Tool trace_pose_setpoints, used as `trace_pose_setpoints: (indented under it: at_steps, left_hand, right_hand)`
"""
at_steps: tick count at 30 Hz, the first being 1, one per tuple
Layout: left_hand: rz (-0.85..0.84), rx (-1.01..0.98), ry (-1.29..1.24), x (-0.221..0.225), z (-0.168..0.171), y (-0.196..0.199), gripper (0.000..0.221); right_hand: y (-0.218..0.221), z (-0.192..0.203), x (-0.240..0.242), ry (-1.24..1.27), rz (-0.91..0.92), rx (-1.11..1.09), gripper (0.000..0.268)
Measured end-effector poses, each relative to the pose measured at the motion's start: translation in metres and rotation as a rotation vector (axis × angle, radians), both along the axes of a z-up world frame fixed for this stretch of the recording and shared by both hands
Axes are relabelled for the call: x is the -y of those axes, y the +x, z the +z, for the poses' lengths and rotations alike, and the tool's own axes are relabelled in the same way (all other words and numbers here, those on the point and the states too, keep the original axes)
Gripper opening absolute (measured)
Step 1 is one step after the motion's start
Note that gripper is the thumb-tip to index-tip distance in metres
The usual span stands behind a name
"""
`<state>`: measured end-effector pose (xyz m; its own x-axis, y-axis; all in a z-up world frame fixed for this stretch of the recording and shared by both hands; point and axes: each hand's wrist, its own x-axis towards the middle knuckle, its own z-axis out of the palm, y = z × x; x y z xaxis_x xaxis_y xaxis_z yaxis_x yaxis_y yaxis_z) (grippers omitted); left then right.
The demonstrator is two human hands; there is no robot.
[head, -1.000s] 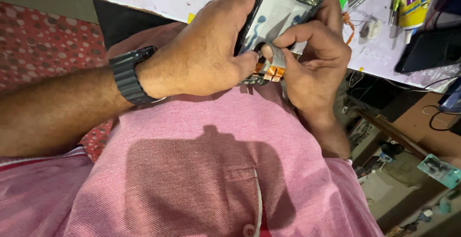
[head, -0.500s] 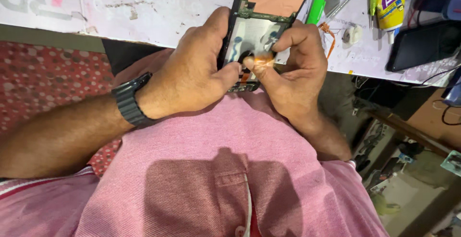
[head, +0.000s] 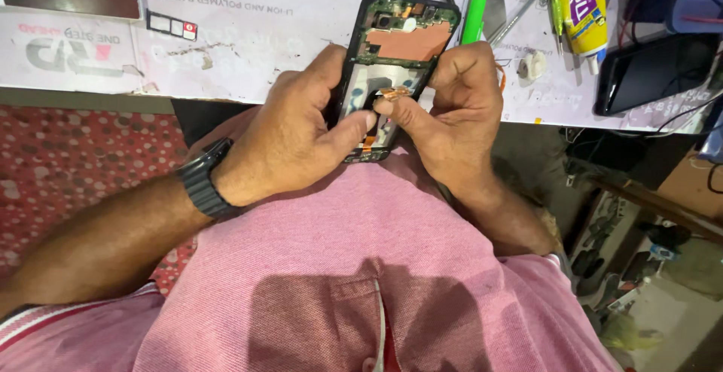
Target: The person is repairing a disassembled smartphone by hand. They repeatedly peel off and reapply a protective film on the internal battery connector, then place a new battery into the phone's chassis.
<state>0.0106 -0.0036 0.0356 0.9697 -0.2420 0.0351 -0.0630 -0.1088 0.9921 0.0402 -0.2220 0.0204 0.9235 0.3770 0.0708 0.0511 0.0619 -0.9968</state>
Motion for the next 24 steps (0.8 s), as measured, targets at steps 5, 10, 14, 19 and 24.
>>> trace_pose_setpoints:
  at_steps: [5, 10, 14, 19, 24]
  left_hand:
    - [0.059, -0.123, -0.092, 0.000, 0.001, 0.004, 0.036]
    - [0.077, -0.103, -0.064, -0.001, -0.007, 0.003, 0.023]
    - [0.065, -0.125, -0.085, -0.005, -0.008, -0.003, 0.024]
    - [0.061, -0.098, -0.137, -0.009, -0.004, -0.005, 0.026]
    - [0.104, -0.081, -0.126, -0.012, -0.002, -0.002, 0.030]
  right_hand:
    - [0.001, 0.006, 0.000, -0.130, -0.066, -0.067, 0.045]
    - [0.000, 0.013, -0.007, -0.020, 0.023, -0.044, 0.044]
    - [0.000, 0.016, -0.012, -0.011, -0.024, -0.086, 0.048]
    - [-0.001, 0.016, -0.008, -0.176, 0.009, -0.029, 0.061]
    - [0.004, 0.020, -0.014, -0.259, -0.029, -0.139, 0.093]
